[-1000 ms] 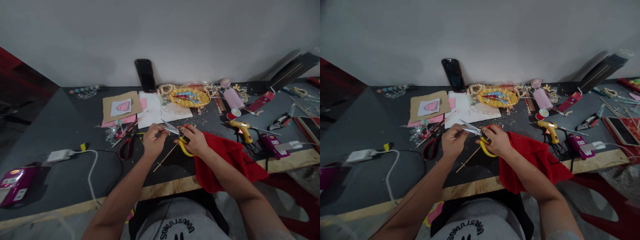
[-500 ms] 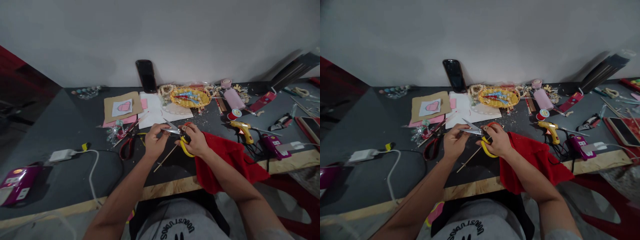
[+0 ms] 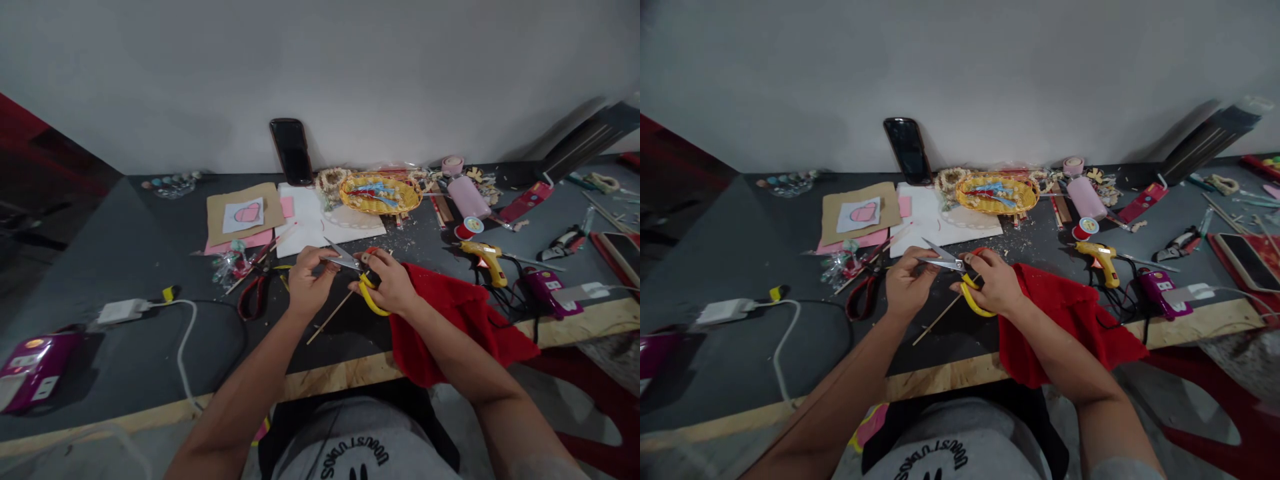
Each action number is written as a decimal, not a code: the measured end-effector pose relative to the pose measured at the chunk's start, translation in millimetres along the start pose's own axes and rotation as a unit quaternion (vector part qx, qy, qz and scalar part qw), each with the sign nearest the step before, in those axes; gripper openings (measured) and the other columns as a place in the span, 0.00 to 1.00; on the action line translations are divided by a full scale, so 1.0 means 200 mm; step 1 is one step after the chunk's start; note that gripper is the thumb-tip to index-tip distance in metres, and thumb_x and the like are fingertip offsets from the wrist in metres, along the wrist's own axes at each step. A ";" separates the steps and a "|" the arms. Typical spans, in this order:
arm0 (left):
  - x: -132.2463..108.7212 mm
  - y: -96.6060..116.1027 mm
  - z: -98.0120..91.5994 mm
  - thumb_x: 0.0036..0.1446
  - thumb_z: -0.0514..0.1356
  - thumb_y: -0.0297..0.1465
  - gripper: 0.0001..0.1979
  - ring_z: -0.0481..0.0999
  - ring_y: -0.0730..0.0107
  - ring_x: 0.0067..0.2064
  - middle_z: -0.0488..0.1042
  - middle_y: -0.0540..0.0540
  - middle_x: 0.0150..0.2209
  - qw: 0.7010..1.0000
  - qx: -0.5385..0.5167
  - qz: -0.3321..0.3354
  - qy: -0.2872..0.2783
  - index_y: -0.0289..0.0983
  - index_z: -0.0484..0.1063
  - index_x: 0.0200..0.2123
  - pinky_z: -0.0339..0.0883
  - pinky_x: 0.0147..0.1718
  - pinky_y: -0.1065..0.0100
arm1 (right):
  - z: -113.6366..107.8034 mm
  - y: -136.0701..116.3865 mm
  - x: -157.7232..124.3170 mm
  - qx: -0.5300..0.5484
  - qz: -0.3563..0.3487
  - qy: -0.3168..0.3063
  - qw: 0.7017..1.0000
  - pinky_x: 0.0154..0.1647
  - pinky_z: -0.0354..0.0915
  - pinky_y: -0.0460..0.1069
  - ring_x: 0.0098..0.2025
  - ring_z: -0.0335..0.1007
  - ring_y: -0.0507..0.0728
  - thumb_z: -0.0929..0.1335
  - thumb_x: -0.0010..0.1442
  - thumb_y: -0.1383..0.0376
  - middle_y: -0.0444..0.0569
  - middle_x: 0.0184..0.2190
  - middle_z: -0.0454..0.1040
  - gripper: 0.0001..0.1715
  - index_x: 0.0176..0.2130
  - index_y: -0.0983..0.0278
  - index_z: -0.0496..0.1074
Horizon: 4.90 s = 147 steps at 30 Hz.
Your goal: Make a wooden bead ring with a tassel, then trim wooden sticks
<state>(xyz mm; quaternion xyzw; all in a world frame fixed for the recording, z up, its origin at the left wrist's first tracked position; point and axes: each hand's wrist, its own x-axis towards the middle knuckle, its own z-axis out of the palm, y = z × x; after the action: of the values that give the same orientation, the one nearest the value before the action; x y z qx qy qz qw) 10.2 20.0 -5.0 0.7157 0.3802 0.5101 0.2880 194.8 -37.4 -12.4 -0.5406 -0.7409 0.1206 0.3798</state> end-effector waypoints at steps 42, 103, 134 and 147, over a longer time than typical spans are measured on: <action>0.00 0.04 0.03 0.54 0.64 0.38 0.10 0.73 0.73 0.24 0.78 0.49 0.26 0.988 -0.074 -0.130 -0.027 0.37 0.77 0.33 0.65 0.22 0.74 | 0.00 0.03 0.01 -0.061 -0.003 -0.007 0.998 0.54 0.68 0.60 0.50 0.68 0.64 0.69 0.58 0.46 0.57 0.46 0.72 0.34 0.57 0.62 0.68; 0.00 0.06 0.01 0.56 0.60 0.32 0.05 0.77 0.71 0.28 0.80 0.49 0.28 0.993 -0.013 -0.106 -0.053 0.37 0.75 0.31 0.69 0.27 0.73 | 0.00 -0.01 -0.01 -0.080 0.033 -0.034 0.996 0.48 0.71 0.54 0.46 0.72 0.62 0.67 0.59 0.44 0.56 0.44 0.73 0.36 0.57 0.63 0.70; 0.00 0.05 0.01 0.51 0.62 0.32 0.05 0.68 0.76 0.18 0.70 0.55 0.16 0.983 -0.065 -0.160 -0.068 0.37 0.75 0.30 0.60 0.19 0.75 | 0.00 -0.01 0.00 -0.085 0.025 -0.045 0.995 0.50 0.70 0.57 0.48 0.69 0.63 0.69 0.57 0.43 0.56 0.45 0.71 0.38 0.58 0.62 0.69; 0.00 0.06 0.00 0.53 0.61 0.32 0.05 0.78 0.69 0.27 0.79 0.48 0.25 0.979 -0.079 -0.159 -0.098 0.37 0.75 0.29 0.70 0.29 0.71 | 0.01 0.00 -0.01 -0.101 0.009 -0.054 0.993 0.47 0.71 0.55 0.45 0.71 0.62 0.66 0.60 0.44 0.58 0.43 0.73 0.36 0.57 0.65 0.70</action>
<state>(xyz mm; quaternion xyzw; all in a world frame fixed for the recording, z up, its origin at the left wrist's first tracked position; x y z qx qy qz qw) 14.3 13.6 4.8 0.6678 0.4176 0.4139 0.4563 193.3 -39.4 -15.1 -0.5752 -0.7640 0.0772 0.2819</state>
